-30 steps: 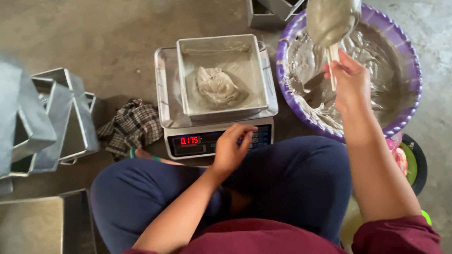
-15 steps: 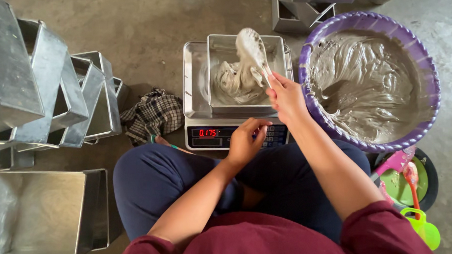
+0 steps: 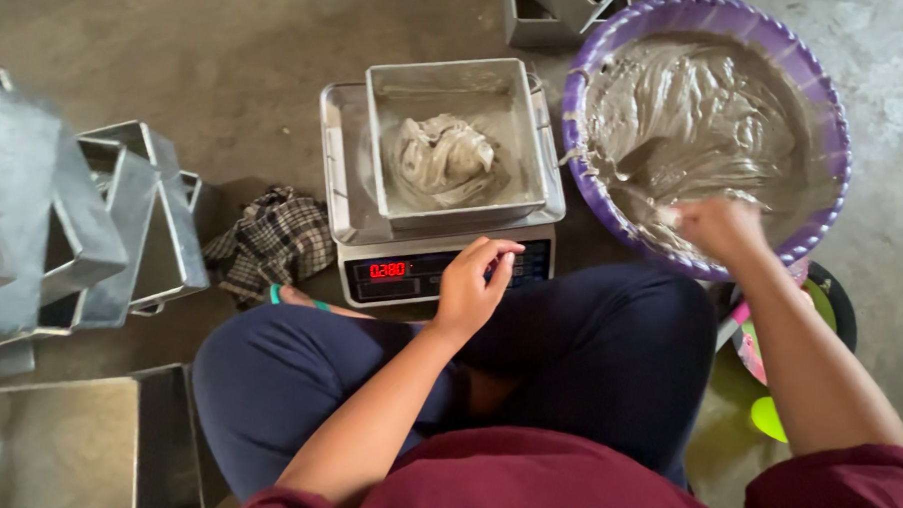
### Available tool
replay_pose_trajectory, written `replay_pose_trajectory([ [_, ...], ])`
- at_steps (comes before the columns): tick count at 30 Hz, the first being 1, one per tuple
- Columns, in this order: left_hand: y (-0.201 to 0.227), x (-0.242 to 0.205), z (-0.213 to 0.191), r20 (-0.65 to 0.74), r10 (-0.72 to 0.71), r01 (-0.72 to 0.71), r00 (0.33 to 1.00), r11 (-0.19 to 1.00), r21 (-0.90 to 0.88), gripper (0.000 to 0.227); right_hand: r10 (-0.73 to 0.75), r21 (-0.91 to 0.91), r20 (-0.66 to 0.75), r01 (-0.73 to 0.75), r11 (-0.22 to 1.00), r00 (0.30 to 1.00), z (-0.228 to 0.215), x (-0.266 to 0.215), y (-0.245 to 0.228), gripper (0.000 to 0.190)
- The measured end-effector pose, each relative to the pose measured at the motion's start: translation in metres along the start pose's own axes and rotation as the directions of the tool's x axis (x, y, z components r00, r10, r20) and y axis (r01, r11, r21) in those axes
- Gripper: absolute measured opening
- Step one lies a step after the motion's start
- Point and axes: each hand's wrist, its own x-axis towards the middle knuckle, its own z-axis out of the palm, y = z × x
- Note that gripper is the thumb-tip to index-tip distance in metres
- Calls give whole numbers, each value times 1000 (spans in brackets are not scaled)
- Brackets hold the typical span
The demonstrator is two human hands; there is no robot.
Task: The person scoops a gray batter from a large purple bowl into a rectangular metal tray placed on a digital scale, then spreads it evenly with a spatula. They repeat this process for multiple trays, checking the weight on the scale each time.
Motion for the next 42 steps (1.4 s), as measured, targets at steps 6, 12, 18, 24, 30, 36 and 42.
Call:
replay_pose_trajectory([
  [6,-4,2,3,23,-7,7,1000,1000,22,13,234,-594,-12,-195,781,972,23,18,78,20],
  [12,-4,5,5,37,-10,9,999,1000,18,13,333,-206,259,-285,936,907,57,22,84,26],
  [18,-3,4,6,50,-20,20,999,1000,5,13,324,611,502,-594,524,802,87,38,70,33],
  [24,-3,0,1,35,-13,13,999,1000,3,13,259,927,354,-374,31,899,43,51,-3,32],
  [30,-9,-2,4,-2,38,-38,999,998,54,14,165,959,-87,38,279,982,-47,34,-129,40],
  [36,-10,-3,-1,-48,4,-2,999,999,51,12,-58,690,-271,236,684,961,-12,2,-239,33],
  [42,-12,-5,-7,-92,18,-12,996,998,67,14,-38,599,-372,271,753,927,26,1,-273,19],
])
